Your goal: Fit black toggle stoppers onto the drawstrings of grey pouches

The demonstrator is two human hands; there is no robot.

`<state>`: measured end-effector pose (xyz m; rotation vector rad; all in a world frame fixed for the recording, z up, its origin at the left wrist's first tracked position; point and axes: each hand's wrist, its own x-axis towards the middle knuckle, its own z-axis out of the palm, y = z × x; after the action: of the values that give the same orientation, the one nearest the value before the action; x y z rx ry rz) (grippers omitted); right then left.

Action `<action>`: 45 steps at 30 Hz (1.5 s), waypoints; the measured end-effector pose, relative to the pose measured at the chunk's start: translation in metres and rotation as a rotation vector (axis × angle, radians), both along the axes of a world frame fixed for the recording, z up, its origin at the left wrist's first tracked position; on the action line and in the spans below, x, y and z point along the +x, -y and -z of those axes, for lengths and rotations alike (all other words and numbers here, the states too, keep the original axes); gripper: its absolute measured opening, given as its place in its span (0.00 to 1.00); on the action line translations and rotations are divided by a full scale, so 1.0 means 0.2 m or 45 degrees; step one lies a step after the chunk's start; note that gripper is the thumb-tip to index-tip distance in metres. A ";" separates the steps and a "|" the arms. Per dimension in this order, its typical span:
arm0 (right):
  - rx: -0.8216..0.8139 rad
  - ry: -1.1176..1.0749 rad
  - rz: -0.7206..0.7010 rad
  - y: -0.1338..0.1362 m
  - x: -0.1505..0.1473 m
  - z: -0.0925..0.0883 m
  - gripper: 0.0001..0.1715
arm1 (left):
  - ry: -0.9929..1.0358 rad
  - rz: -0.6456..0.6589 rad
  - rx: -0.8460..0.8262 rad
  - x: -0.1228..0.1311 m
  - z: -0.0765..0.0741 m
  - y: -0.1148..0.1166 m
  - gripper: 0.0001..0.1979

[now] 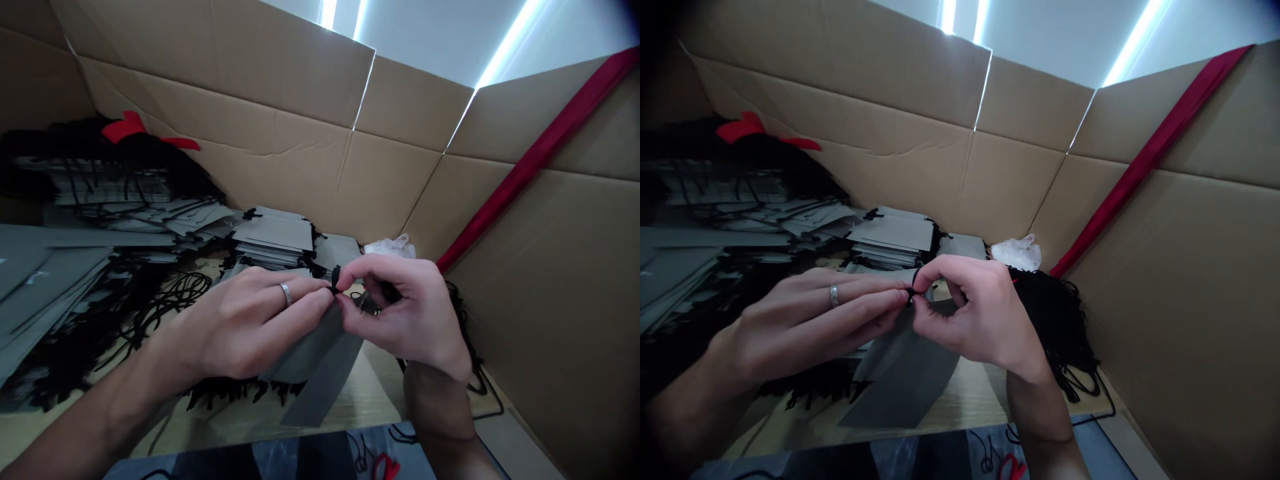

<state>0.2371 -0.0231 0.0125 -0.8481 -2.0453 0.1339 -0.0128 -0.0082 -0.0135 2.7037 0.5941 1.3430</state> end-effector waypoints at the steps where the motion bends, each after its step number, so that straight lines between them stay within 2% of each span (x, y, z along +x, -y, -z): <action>1: 0.003 0.006 0.002 0.00 0.00 0.00 0.10 | 0.005 0.000 -0.043 0.00 0.00 0.00 0.09; 6: 0.107 0.042 0.015 0.00 -0.01 0.02 0.11 | 0.083 -0.026 -0.052 0.01 0.03 -0.02 0.06; 8: 0.169 0.046 0.031 0.01 0.00 0.03 0.11 | 0.114 -0.038 0.067 0.02 0.03 -0.02 0.03; 12: 0.209 -0.004 0.079 0.02 0.02 0.03 0.13 | 0.163 -0.110 0.332 0.03 0.00 -0.01 0.08; 15: 0.156 -0.039 0.091 0.03 0.02 0.02 0.12 | 0.200 -0.156 0.330 0.04 -0.01 0.00 0.11; 25: -0.007 -0.096 0.046 0.03 0.02 0.01 0.12 | 0.123 -0.058 0.354 0.01 -0.02 -0.02 0.11; 31: -0.010 -0.097 0.016 0.02 0.01 0.01 0.12 | 0.098 -0.043 0.405 0.01 0.00 -0.04 0.13; 35: -0.007 -0.110 0.004 0.01 0.00 0.00 0.10 | 0.059 -0.102 0.418 0.01 0.02 -0.01 0.15; 40: 0.079 -0.074 0.024 0.00 -0.03 0.01 0.09 | -0.013 -0.180 0.543 0.01 0.03 0.00 0.09; 45: 0.343 -0.055 -0.046 -0.02 -0.03 0.05 0.10 | 0.099 -0.152 0.629 0.03 0.02 -0.04 0.07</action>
<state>0.2303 -0.0187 0.0028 -0.6353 -1.9837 -0.1010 -0.0062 0.0005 -0.0174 3.0030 0.4729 1.8281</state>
